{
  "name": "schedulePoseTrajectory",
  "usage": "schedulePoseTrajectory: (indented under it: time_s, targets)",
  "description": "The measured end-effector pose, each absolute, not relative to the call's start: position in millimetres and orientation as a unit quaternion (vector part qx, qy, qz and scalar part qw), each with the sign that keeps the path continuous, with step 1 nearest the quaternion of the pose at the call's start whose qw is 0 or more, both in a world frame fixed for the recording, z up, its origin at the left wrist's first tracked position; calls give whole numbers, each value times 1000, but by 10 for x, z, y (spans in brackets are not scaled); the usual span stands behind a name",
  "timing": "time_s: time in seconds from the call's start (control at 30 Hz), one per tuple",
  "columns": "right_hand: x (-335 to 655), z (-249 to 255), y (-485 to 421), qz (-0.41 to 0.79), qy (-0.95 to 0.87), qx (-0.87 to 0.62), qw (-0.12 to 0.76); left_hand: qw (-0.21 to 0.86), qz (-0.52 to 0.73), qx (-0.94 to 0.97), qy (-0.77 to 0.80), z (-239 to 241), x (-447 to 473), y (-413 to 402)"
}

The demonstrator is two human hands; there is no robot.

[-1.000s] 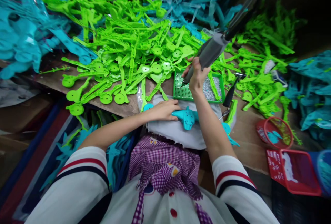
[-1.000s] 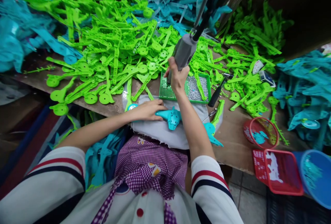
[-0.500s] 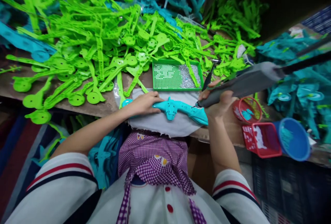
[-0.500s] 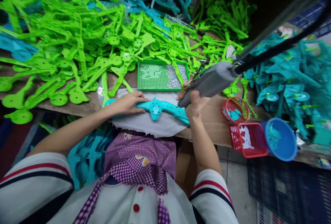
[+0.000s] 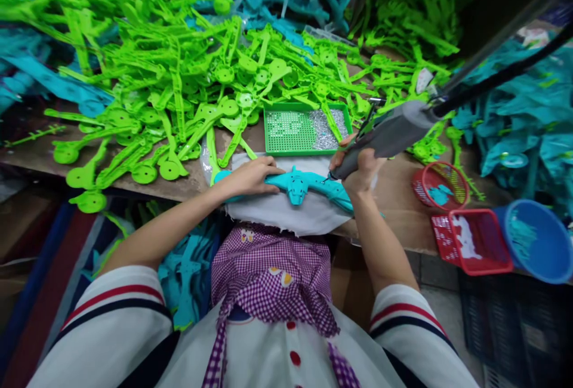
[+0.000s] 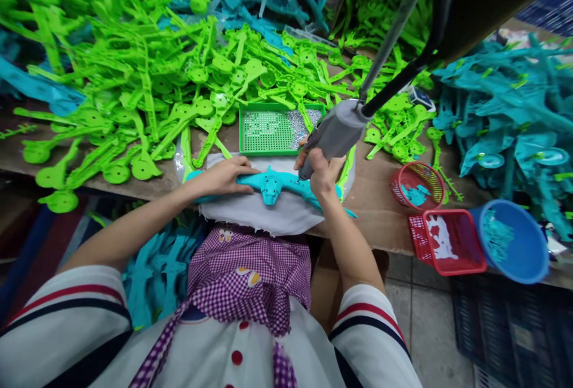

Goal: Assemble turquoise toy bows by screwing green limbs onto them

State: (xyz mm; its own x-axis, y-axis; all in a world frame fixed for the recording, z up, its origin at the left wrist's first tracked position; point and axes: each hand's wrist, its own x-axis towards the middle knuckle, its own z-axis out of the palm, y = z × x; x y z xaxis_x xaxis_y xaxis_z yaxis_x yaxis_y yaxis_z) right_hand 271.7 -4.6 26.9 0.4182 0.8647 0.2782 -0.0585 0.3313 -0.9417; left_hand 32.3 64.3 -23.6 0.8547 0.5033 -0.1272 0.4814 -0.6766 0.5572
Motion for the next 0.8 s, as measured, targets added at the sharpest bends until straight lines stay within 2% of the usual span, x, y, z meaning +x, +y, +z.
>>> schedulePoseTrajectory:
  time_s: [0.6, 0.8]
  targets:
    - [2730, 192, -72, 379, -446, -466, 663, 312, 14, 910, 273, -206, 340, 619]
    - [2611, 426, 351, 278, -451, -459, 714, 309, 19, 913, 264, -245, 330, 628]
